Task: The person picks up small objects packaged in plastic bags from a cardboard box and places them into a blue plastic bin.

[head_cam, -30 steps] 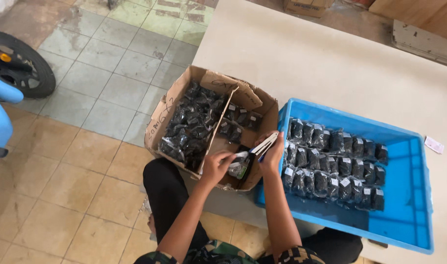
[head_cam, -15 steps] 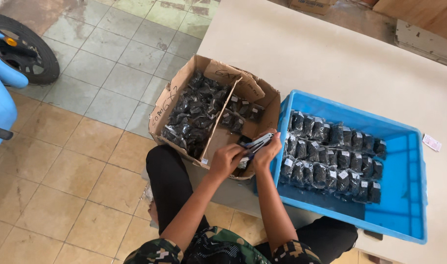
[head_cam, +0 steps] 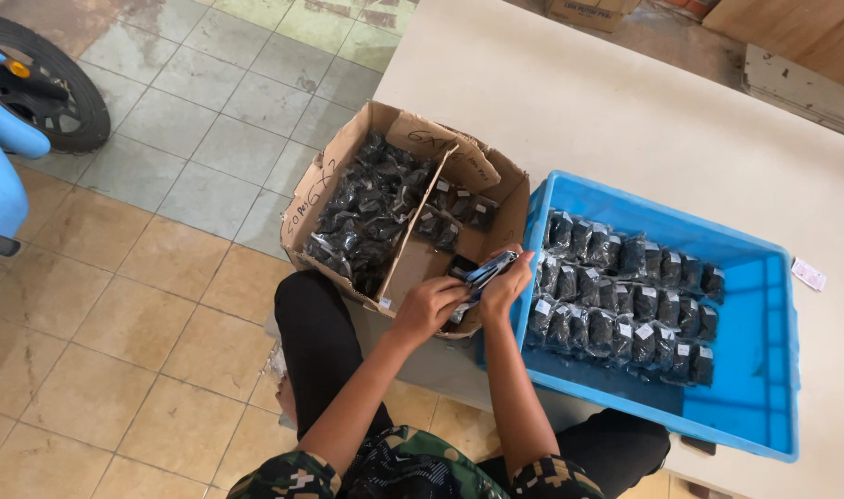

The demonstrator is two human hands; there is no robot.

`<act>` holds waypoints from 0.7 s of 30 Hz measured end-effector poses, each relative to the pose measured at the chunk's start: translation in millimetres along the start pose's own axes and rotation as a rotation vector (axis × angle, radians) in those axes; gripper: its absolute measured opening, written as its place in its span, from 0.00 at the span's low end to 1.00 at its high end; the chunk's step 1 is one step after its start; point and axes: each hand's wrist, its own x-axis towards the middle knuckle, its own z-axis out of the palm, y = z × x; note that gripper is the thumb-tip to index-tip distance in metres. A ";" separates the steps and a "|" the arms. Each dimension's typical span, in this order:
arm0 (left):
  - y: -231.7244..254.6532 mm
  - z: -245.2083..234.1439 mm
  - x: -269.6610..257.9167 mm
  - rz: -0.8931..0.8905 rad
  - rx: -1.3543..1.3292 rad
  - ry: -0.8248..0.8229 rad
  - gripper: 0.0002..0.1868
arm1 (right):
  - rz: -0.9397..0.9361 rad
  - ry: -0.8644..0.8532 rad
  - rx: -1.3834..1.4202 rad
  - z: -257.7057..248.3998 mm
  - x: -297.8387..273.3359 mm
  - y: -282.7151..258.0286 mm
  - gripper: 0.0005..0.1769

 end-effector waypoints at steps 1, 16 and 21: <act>-2.2 2.0 -1.8 -0.001 0.000 0.000 0.05 | 0.001 0.000 0.000 -0.5 -0.2 -5.4 0.33; -23.3 2.0 -0.4 -0.057 0.024 0.113 0.07 | 0.805 -0.011 0.436 -24.9 24.0 -9.0 0.27; -16.3 -2.3 1.8 -0.052 -0.031 0.124 0.07 | 1.040 0.044 0.490 -26.1 28.0 4.2 0.19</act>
